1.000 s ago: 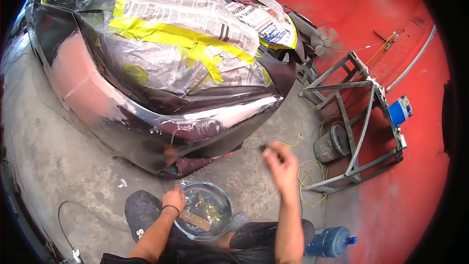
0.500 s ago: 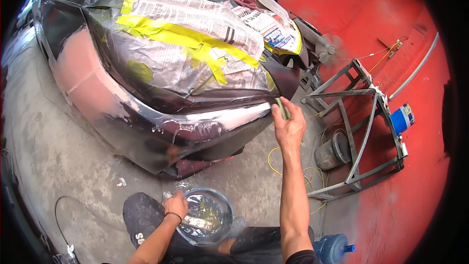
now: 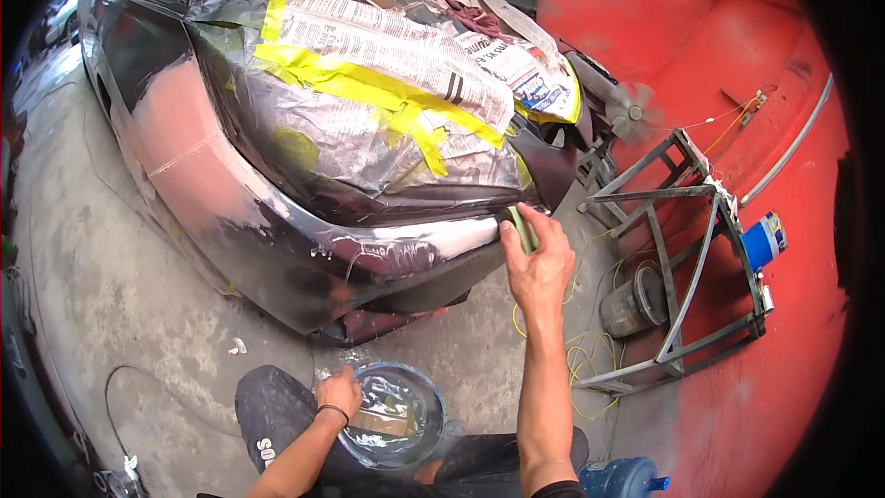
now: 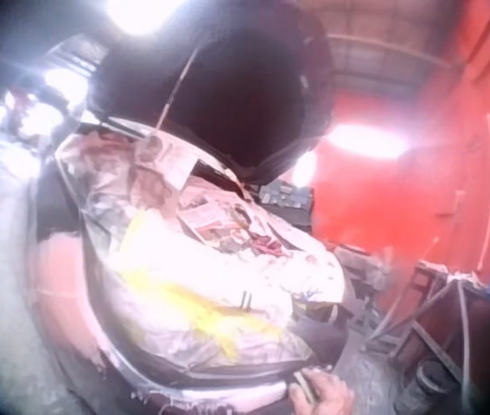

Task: The person wet sands a car bumper panel, wraps sandpaper around a sanding block in a bucket of water, and sands the panel with the sanding block while touching the surface by hand.

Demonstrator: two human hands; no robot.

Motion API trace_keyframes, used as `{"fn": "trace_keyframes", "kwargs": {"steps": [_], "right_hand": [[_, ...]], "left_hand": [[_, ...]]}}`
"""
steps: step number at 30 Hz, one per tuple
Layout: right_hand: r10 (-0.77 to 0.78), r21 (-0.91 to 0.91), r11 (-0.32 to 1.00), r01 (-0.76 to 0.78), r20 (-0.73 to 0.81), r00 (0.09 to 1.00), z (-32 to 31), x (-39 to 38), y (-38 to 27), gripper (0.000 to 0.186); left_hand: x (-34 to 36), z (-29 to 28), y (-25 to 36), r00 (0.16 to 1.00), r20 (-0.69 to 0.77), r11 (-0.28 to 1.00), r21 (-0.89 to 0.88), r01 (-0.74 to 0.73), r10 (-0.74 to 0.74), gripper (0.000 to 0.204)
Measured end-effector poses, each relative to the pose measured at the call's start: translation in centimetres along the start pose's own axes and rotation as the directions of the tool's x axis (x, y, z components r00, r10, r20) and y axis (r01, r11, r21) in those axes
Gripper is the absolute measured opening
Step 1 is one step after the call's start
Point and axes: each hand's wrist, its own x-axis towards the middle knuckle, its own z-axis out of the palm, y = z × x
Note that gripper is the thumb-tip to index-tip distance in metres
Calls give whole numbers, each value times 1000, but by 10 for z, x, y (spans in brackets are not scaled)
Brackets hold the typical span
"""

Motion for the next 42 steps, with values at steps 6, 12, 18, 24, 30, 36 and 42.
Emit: {"fn": "trace_keyframes", "kwargs": {"steps": [6, 12, 18, 24, 30, 36, 42], "right_hand": [[125, 1, 992, -126, -70, 990, 2, 13, 50, 42], [196, -169, 962, -215, -119, 973, -4, 32, 89, 43], [123, -155, 980, -127, -35, 992, 2, 30, 66, 42], [92, -58, 994, -93, -19, 996, 3, 27, 66, 42], [40, -98, 994, -42, -21, 999, 6, 3, 5, 42], [200, -138, 970, -201, -25, 979, -13, 19, 19, 42], [-169, -223, 961, 165, 3, 986, -11, -28, -140, 35]], "left_hand": [[5, 7, 3, 997, -43, 998, -1, -60, 60, 24], [7, 11, 8, 995, -47, 996, -24, -87, 86, 25], [5, 12, -4, 998, -40, 998, 30, -53, 54, 26], [-1, 11, -6, 999, -12, 998, 43, -52, 53, 26], [5, 13, -3, 998, -13, 997, 49, -54, 54, 28], [6, 13, 6, 999, 3, 998, 43, -50, 50, 32], [3, 10, -4, 999, 20, 998, 60, -28, 27, 32]]}}
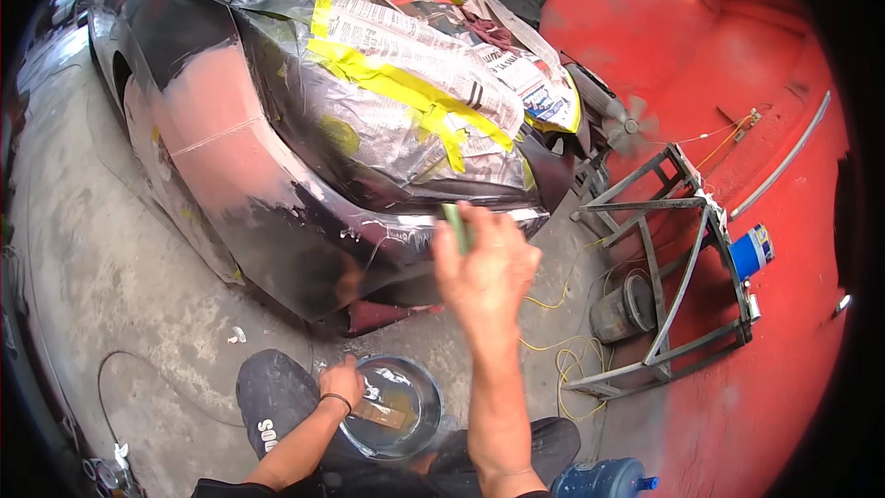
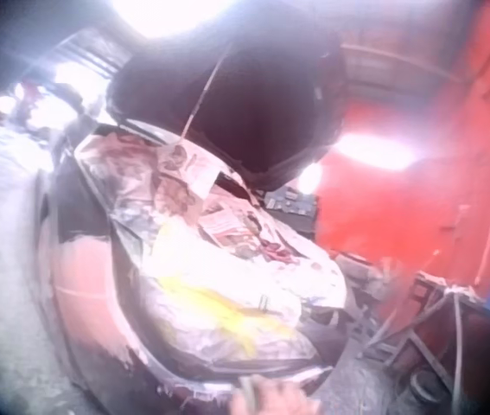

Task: The person wet sands a car bumper panel, wraps sandpaper around a sanding block in a bucket of water, and sands the panel with the sanding block while touching the surface by hand.

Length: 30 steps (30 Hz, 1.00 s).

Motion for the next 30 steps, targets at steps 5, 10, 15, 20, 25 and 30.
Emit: {"fn": "trace_keyframes", "kwargs": {"steps": [5, 10, 15, 20, 25, 30], "right_hand": [[115, -35, 992, -118, -77, 990, 20, 3, 90, 41], [213, -6, 977, -213, 90, 973, -1, 13, 56, 41], [-53, 110, 993, 48, 43, 998, -20, 0, -60, 36], [243, -124, 964, -234, 70, 967, -3, 4, 52, 34], [-52, -15, 999, 52, 14, 999, -7, -5, -55, 37], [140, 20, 990, -143, 93, 986, -8, 5, 1, 38]], "left_hand": [[-3, 2, 10, 999, -41, 997, -71, -37, 34, 33], [-1, 3, 7, 999, -34, 998, -49, -42, 40, 33], [-3, -1, 0, 999, -21, 999, -42, -29, 28, 34], [-7, 2, 7, 994, -55, 993, -67, -98, 95, 33], [1, 5, -1, 998, -42, 996, -70, -59, 56, 38], [-5, 4, 5, 996, -32, 994, -64, -85, 83, 37]]}}
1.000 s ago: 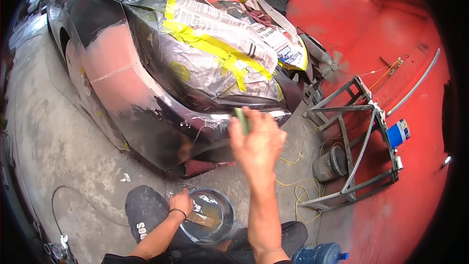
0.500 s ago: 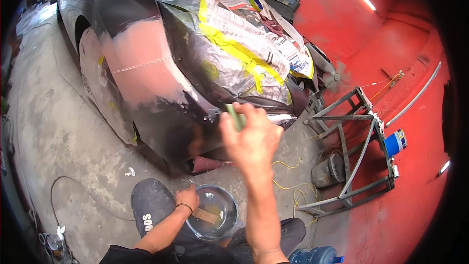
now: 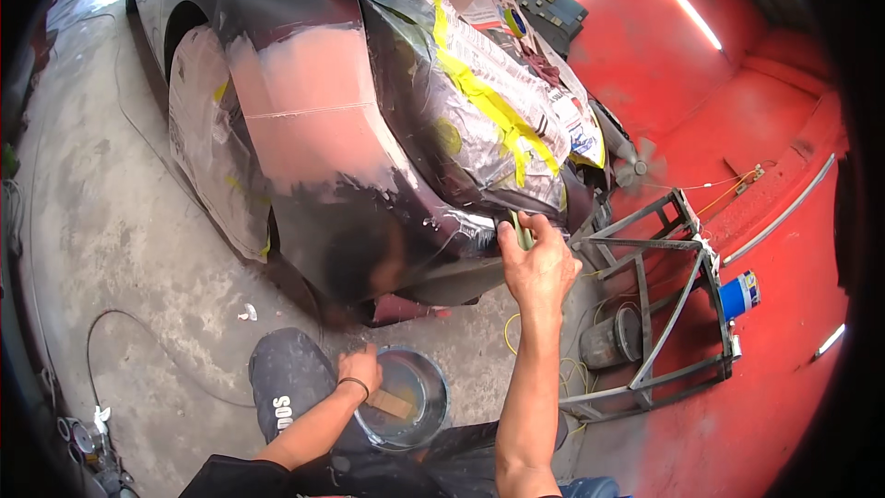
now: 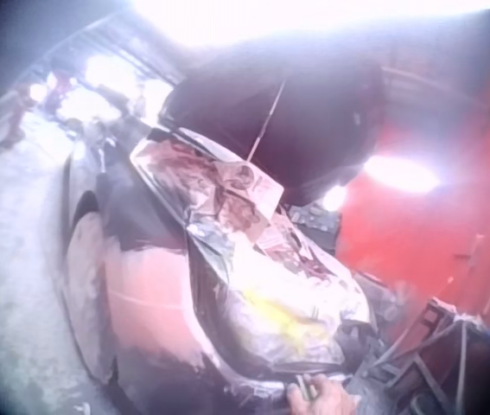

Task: The person wet sands a car bumper panel, wraps sandpaper around a sanding block in a bucket of water, and sands the panel with the sanding block while touching the surface by hand.

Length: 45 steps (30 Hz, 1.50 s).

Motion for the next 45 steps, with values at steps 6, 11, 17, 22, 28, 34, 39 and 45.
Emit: {"fn": "trace_keyframes", "kwargs": {"steps": [6, 11, 17, 22, 28, 34, 39, 45], "right_hand": [[-183, -111, 978, 174, -69, 981, 2, -16, -42, 35], [-60, -81, 995, 57, -37, 998, 1, -11, 2, 36], [-409, 710, 661, 241, 73, 909, -5, 13, 24, 38], [-538, 723, 627, 292, 130, 833, 9, 40, 95, 43], [-634, 618, 650, 442, 121, 764, 3, 42, 62, 43], [-533, 704, 642, 304, 124, 837, 9, 35, 105, 45], [-216, 668, 745, 5, 234, 948, -13, 1, 24, 39], [-13, 55, 998, 9, 67, 998, -6, 6, 16, 32]], "left_hand": [[-1, -3, -7, 1000, 6, 1000, -2, 17, -17, 37], [2, 1, 2, 1000, 0, 1000, 15, -5, 5, 38], [5, -5, -3, 998, 7, 998, 7, 68, -68, 37], [4, -5, -1, 999, -27, 998, 48, 43, -41, 31], [-1, -1, -4, 993, -113, 997, 68, 37, -30, 28], [-1, -5, 7, 997, -65, 998, 44, 48, -45, 28], [-5, -7, -1, 996, -27, 997, 1, 82, -82, 29], [0, 7, -3, 994, -105, 999, -35, 26, -29, 30]]}}
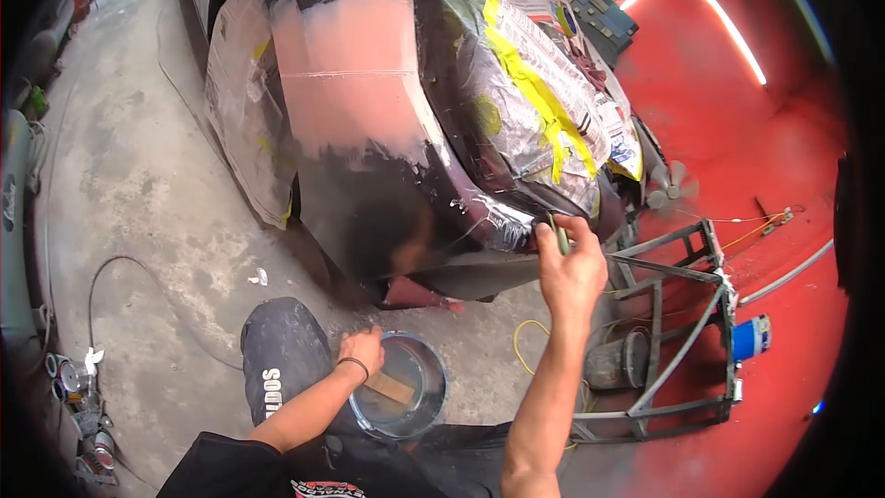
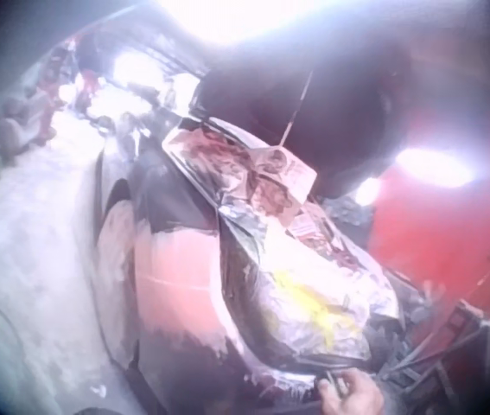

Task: The person wet sands a car bumper panel, wraps sandpaper around a sanding block in a bucket of water, and sands the panel with the sanding block while touching the surface by hand.

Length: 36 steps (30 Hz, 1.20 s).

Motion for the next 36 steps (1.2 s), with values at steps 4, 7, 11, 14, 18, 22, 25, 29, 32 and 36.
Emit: {"fn": "trace_keyframes", "kwargs": {"steps": [4, 7, 11, 14, 18, 22, 25, 29, 32, 36], "right_hand": [[-192, -14, 981, 192, -60, 979, 2, -16, -76, 28], [-181, -66, 982, 177, -66, 981, 3, -20, -78, 31], [-81, -146, 987, 72, -55, 995, 4, -7, -55, 32], [-187, -122, 977, 176, -82, 979, 6, -20, -81, 32], [40, -83, 996, -44, -51, 998, 8, -11, -29, 34], [-138, -29, 990, 136, -77, 987, 8, -23, -87, 34], [-113, -61, 992, 108, -98, 989, 13, -17, -55, 35], [13, -90, 996, -19, -67, 998, 12, -4, -18, 34], [-185, 16, 982, 187, -88, 979, 14, -25, -87, 28], [-66, -45, 997, 62, -93, 994, 19, -4, -7, 32]], "left_hand": [[0, -7, 3, 993, 105, 999, 11, 47, -48, 39], [-3, -4, 2, 991, 123, 999, 2, 50, -50, 42], [-1, -6, 6, 989, 140, 998, -4, 57, -55, 49], [-4, -7, 3, 987, 151, 999, 9, 49, -50, 53], [-6, -4, 5, 995, 98, 999, -8, 38, -37, 53], [-4, 1, -2, 998, 60, 1000, -3, 9, -9, 47], [-6, 0, 2, 995, 97, 1000, -2, 17, -17, 50], [-7, -2, 7, 997, 80, 1000, 7, 0, -1, 46], [-7, -2, -6, 994, 102, 999, -18, 35, -33, 46], [-7, -2, -1, 999, 39, 999, -32, 6, -4, 45]]}}
